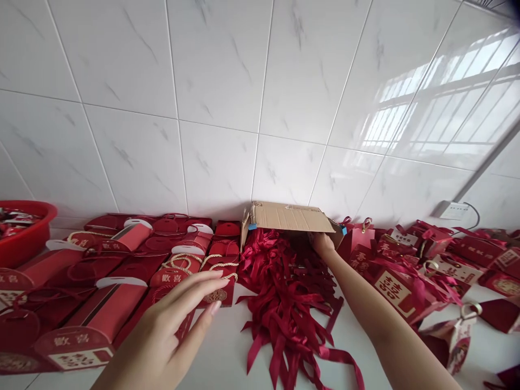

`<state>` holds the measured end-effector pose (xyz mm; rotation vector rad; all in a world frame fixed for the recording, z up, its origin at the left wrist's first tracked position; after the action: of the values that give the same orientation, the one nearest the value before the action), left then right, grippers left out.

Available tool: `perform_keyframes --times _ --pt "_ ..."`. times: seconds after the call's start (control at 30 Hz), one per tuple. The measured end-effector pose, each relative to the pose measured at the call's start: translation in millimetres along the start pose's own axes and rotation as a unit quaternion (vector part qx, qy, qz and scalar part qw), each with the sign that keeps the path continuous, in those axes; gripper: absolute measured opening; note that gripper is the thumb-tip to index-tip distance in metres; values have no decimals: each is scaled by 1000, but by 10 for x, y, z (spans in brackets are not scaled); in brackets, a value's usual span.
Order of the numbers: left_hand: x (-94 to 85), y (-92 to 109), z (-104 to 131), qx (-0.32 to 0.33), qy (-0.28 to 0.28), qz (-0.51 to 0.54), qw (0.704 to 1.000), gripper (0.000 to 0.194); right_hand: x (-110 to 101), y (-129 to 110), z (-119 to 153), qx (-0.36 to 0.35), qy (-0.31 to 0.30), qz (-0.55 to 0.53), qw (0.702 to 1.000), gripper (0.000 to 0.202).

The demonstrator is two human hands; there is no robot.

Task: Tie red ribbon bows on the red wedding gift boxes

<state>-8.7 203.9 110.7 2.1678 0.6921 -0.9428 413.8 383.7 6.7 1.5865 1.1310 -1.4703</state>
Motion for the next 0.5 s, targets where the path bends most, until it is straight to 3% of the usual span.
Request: perform_keyframes --times 0.13,0.27,0.4,0.5 --pt "-10 -27 -35 -1 15 26 1000 31 -113 41 159 8 35 -19 999 35" --pt "-145 -138 -46 -32 62 39 997 29 -148 63 737 26 92 -42 994 52" --pt "-346 -463 37 -130 102 -2 986 35 223 -58 1683 -4 102 -82 991 52" --pt "-433 -835 205 -240 73 -38 967 46 494 -191 2290 -111 155 -173 966 41"
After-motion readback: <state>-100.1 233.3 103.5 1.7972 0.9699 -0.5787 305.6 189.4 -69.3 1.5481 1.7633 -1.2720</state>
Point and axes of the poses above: each hand's wrist, its own z-axis away from the middle knuckle, its own x-axis out of the palm, y = z × x, the point moved 5 cm from there along -z, towards the middle knuckle, and after that the axes turned 4 degrees about -y, right-handed, at the moved point
